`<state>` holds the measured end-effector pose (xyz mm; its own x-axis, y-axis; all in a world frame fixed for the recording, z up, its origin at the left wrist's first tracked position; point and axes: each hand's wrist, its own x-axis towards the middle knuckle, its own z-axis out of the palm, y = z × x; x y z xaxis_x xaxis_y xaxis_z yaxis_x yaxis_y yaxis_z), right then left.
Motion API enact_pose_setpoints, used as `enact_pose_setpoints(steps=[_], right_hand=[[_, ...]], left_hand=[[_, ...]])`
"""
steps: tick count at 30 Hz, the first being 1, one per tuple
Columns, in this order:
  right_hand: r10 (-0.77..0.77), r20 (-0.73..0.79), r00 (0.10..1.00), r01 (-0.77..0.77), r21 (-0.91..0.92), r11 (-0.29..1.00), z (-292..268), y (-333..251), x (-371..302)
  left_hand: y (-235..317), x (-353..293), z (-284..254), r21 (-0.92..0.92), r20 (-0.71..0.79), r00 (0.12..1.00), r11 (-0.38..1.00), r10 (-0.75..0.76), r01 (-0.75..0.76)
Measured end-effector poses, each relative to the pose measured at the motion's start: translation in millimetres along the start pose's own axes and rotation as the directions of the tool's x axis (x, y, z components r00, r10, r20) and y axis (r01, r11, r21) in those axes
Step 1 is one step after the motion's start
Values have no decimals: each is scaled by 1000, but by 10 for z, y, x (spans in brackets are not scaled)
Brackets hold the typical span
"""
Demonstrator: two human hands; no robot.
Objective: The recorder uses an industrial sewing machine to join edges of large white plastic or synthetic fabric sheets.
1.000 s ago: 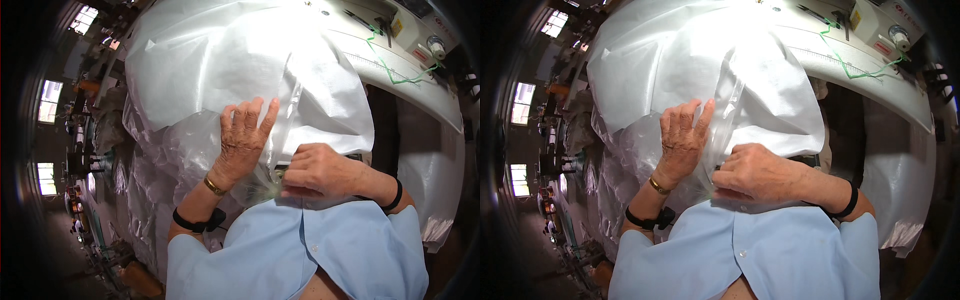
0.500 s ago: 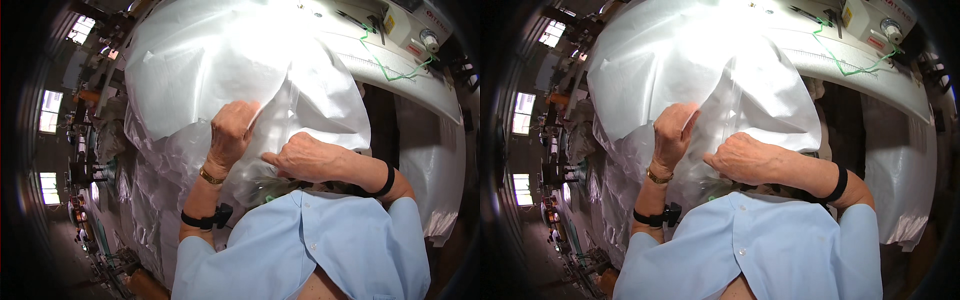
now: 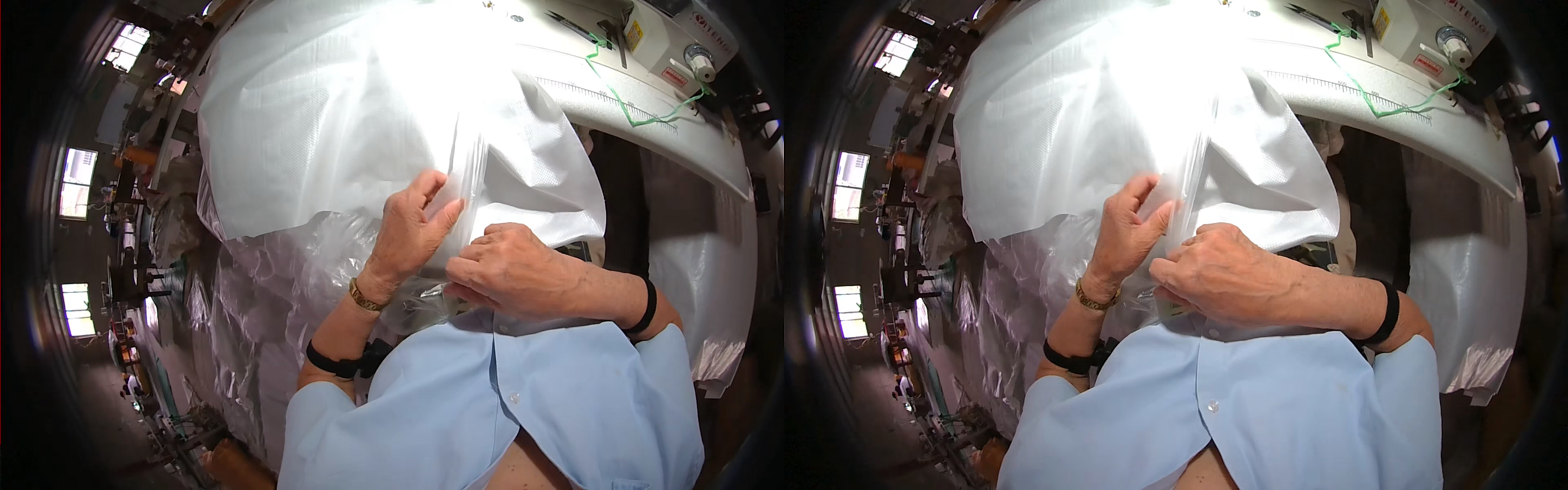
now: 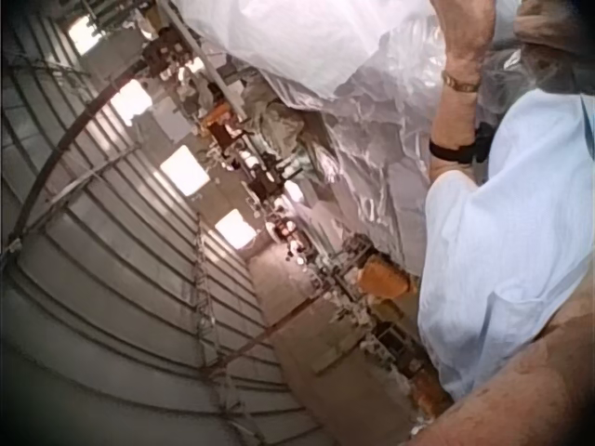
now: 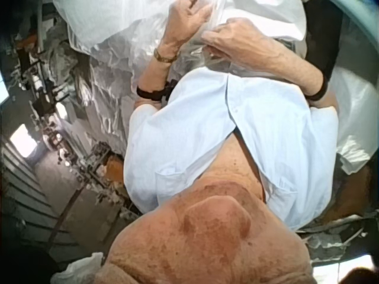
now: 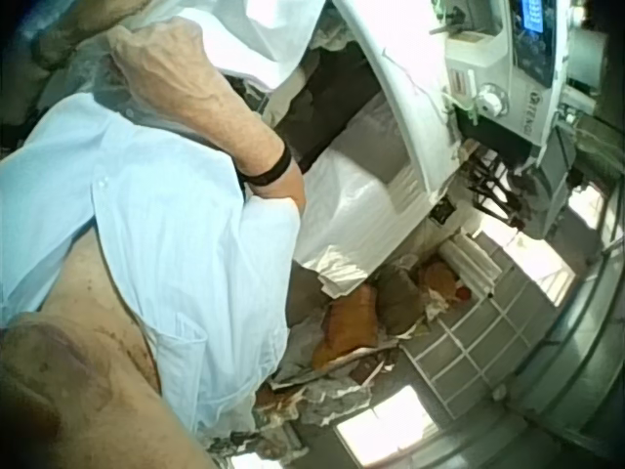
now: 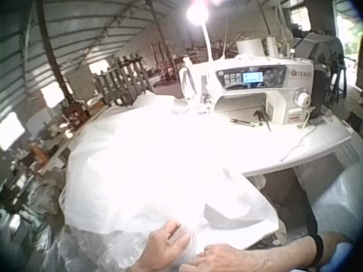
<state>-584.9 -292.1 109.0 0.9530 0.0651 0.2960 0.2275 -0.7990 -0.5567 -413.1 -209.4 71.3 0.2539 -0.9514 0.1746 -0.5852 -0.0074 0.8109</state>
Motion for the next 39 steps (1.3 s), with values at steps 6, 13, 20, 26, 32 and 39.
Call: enact_pose_setpoints(steps=[6,13,20,26,32,39], right_hand=[[-31,-5,1000,29,-165,986,33,-50,50],[-106,31,994,110,-251,962,164,-8,134],[-111,173,979,165,-339,926,201,-22,180],[-117,230,966,189,-317,930,198,-1,209],[-187,148,971,225,-301,927,174,22,148],[104,-673,732,-433,-341,834,-177,481,-489]], left_hand=[[10,-7,-16,-183,-46,997,982,-55,46],[-37,-34,12,-440,81,987,883,-140,161],[-119,-41,-52,-369,105,985,914,-138,167],[-43,-71,7,-583,80,973,782,-217,222],[-19,-37,-48,-453,139,952,837,-273,306],[60,-78,-104,-535,30,949,797,-314,281]])
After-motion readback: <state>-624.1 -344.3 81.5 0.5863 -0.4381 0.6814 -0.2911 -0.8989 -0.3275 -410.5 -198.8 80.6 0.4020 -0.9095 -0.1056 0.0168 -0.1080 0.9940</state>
